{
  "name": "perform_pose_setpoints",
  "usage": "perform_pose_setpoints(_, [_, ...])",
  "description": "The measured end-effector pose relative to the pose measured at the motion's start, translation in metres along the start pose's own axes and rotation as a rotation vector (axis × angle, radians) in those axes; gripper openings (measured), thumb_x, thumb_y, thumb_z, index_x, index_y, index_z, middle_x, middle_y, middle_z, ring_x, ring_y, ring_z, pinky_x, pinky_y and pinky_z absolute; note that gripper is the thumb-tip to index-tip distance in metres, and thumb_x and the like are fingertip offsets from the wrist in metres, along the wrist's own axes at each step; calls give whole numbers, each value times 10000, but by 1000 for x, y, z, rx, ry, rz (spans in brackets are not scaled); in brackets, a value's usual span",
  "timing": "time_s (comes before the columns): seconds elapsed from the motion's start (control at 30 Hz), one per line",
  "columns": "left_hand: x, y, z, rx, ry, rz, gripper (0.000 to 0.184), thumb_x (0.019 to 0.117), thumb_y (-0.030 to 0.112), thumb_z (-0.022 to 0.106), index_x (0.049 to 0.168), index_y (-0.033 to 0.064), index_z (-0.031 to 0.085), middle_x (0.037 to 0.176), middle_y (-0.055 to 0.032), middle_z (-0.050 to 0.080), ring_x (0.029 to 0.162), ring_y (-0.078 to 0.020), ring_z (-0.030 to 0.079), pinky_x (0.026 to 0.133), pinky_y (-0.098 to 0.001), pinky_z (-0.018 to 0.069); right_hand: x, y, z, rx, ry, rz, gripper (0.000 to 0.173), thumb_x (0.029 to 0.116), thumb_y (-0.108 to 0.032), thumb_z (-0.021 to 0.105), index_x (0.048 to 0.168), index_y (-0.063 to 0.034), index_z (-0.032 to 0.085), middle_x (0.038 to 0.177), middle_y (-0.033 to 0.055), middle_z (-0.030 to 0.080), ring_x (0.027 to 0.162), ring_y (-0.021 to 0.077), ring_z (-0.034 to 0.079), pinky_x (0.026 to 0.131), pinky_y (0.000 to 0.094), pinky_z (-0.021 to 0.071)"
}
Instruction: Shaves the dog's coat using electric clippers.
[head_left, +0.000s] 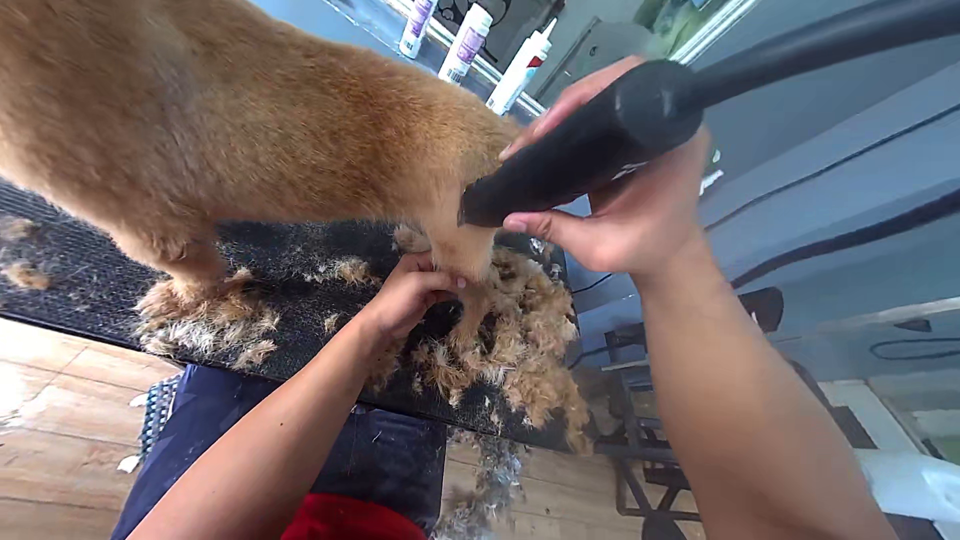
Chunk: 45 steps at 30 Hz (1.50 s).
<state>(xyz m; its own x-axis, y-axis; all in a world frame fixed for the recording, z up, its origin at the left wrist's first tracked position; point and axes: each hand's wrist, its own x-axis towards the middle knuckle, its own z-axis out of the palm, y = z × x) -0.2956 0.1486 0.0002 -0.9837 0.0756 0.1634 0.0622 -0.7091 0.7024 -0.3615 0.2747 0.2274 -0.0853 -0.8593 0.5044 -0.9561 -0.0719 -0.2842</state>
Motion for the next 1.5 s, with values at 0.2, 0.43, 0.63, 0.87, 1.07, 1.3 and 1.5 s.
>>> perform_pose_setpoints(0.2, [-2, 0, 1, -45, 1, -52, 232, 885, 218, 517, 1024, 97, 659, 967, -68, 741, 924, -183, 723, 898, -423, 587, -42, 4, 9, 151, 24, 46, 548, 748, -106, 885, 1157, 22, 543, 1108, 172, 682, 1067, 312, 698, 956, 505, 611])
perform_pose_setpoints(0.43, [0, 2, 9, -69, -11, -65, 231, 900, 209, 511, 1046, 86, 642, 1000, -85, 732, 940, -192, 720, 896, -421, 584, -75, -1, 12, 216, 38, 59, 531, 751, -95, 877, 1159, -12, 547, 1106, 141, 685, 1057, 293, 702, 962, 497, 610])
perform_pose_setpoints(0.63, [3, 3, 9, -64, 18, -26, 247, 898, 219, 570, 1105, 96, 625, 1034, -70, 718, 945, -174, 703, 865, -392, 584, -114, -1, 34, 104, 25, 141, 470, 778, -150, 855, 1158, -12, 613, 1103, 132, 707, 1062, 264, 697, 966, 453, 601])
perform_pose_setpoints(0.87, [9, 24, 18, -44, 83, 22, 260, 954, 161, 675, 1164, 15, 627, 1078, -125, 719, 995, -230, 711, 963, -428, 572, -150, 5, 61, 24, 12, 236, 425, 777, -170, 840, 1131, -43, 642, 1116, 83, 703, 1092, 203, 679, 970, 389, 596])
perform_pose_setpoints(1.07, [-10, 31, 18, 500, 65, -6, 295, 938, 225, 726, 1169, 42, 707, 1047, -76, 764, 964, -185, 733, 908, -409, 611, -167, -2, 33, 253, -9, 543, 550, 714, -249, 900, 1187, -143, 641, 1111, -2, 733, 1031, 153, 714, 910, 369, 635])
perform_pose_setpoints(1.3, [-54, 41, 52, 1417, 321, 586, 262, 999, 308, 597, 873, 142, 756, 883, 37, 722, 816, -78, 695, 702, -311, 610, -194, 15, -23, 571, 286, 437, 597, 713, -226, 915, 1238, -176, 635, 1071, 86, 725, 927, 257, 737, 809, 411, 656])
perform_pose_setpoints(1.5, [21, 26, 130, 533, 461, 96, 984, 869, 481, 777, 1609, 86, 262, 1611, -153, 359, 1445, -262, 423, 1148, -495, 427, -189, 50, -34, 537, 385, 429, 611, 675, -264, 949, 1193, -175, 637, 1069, 89, 723, 932, 260, 736, 817, 406, 653])
